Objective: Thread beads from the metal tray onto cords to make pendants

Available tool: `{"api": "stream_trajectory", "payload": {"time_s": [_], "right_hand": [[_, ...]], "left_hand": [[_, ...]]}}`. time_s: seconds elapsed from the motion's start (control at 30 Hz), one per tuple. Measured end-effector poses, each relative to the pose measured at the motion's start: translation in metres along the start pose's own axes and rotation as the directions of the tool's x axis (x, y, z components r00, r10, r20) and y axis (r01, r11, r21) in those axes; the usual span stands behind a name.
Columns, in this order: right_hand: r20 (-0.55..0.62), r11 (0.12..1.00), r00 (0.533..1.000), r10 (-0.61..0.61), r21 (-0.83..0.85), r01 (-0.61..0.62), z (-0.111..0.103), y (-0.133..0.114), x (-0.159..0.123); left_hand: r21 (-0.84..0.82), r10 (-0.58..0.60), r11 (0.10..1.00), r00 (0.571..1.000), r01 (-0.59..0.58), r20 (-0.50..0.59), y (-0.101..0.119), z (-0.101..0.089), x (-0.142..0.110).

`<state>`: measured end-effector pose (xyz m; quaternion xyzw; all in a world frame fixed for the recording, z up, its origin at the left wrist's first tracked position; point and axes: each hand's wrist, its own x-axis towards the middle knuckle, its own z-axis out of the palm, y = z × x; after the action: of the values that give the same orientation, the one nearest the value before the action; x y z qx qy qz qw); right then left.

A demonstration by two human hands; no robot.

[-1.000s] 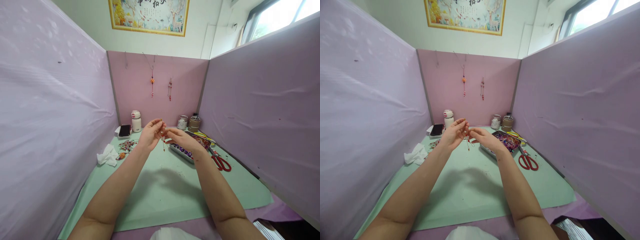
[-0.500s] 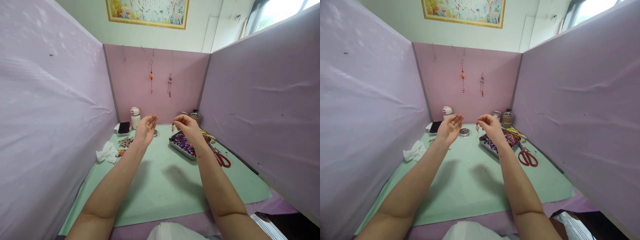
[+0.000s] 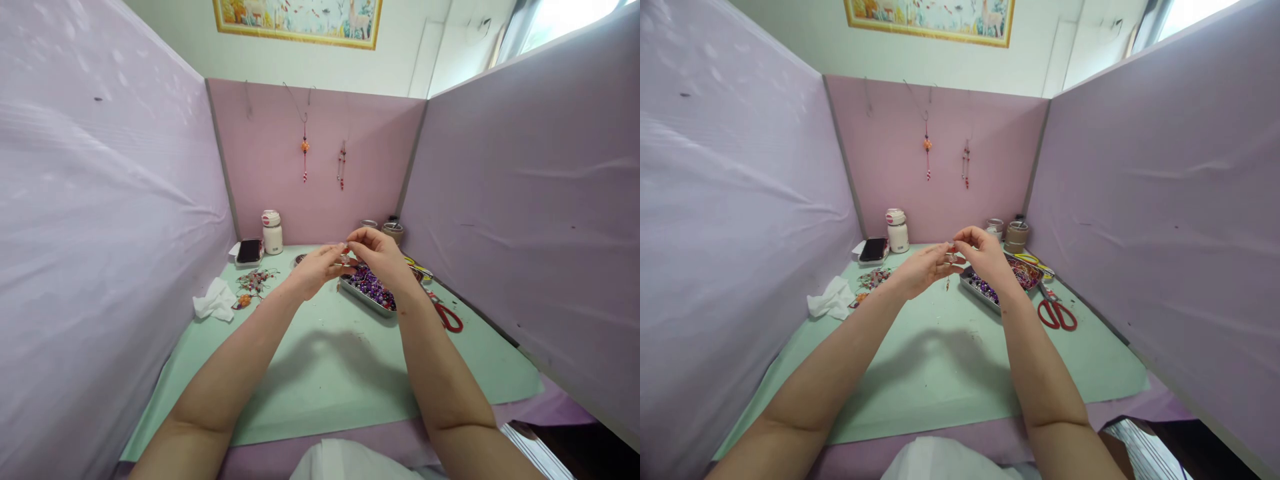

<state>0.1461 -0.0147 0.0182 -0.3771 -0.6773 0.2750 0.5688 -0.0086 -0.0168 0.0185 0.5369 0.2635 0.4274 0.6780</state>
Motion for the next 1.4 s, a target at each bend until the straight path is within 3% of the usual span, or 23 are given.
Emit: {"api": "stream_trajectory", "payload": {"time_s": [0.2,0.57,0.7,0.97,1.17,1.3,1.4], "right_hand": [[-0.021,1.000,1.000,-0.004,-0.001,0.004,-0.001,-0.001,0.001],[-0.204,0.994,0.974,-0.103,0.016,0.108,0.002,-0.002,0.001],[-0.220,0.994,0.969,-0.109,-0.004,0.111,-0.004,-0.001,0.002],[-0.311,0.984,0.934,-0.177,-0.034,0.175,-0.005,0.003,0.003],[-0.308,0.985,0.935,-0.173,-0.050,0.166,-0.005,0.001,0.002],[-0.286,0.988,0.946,-0.151,-0.034,0.147,-0.006,0.002,0.002],[-0.288,0.990,0.947,-0.138,-0.025,0.137,-0.007,0.002,0.002]], "left_hand": [[0.033,-0.030,0.999,1.000,0.030,0.001,-0.004,0.000,-0.001],[0.088,-0.040,0.995,0.998,0.035,0.046,-0.008,-0.001,0.000],[0.095,-0.055,0.994,0.993,0.046,0.102,-0.011,0.000,0.000],[0.384,-0.017,0.923,0.993,-0.029,0.115,-0.013,-0.001,0.001],[0.397,0.012,0.915,0.990,-0.066,0.138,-0.014,-0.001,0.000],[0.339,0.113,0.934,0.993,-0.115,0.027,-0.011,-0.011,0.002],[0.316,0.258,0.926,0.958,-0.208,-0.126,0.002,-0.021,0.003]]}}
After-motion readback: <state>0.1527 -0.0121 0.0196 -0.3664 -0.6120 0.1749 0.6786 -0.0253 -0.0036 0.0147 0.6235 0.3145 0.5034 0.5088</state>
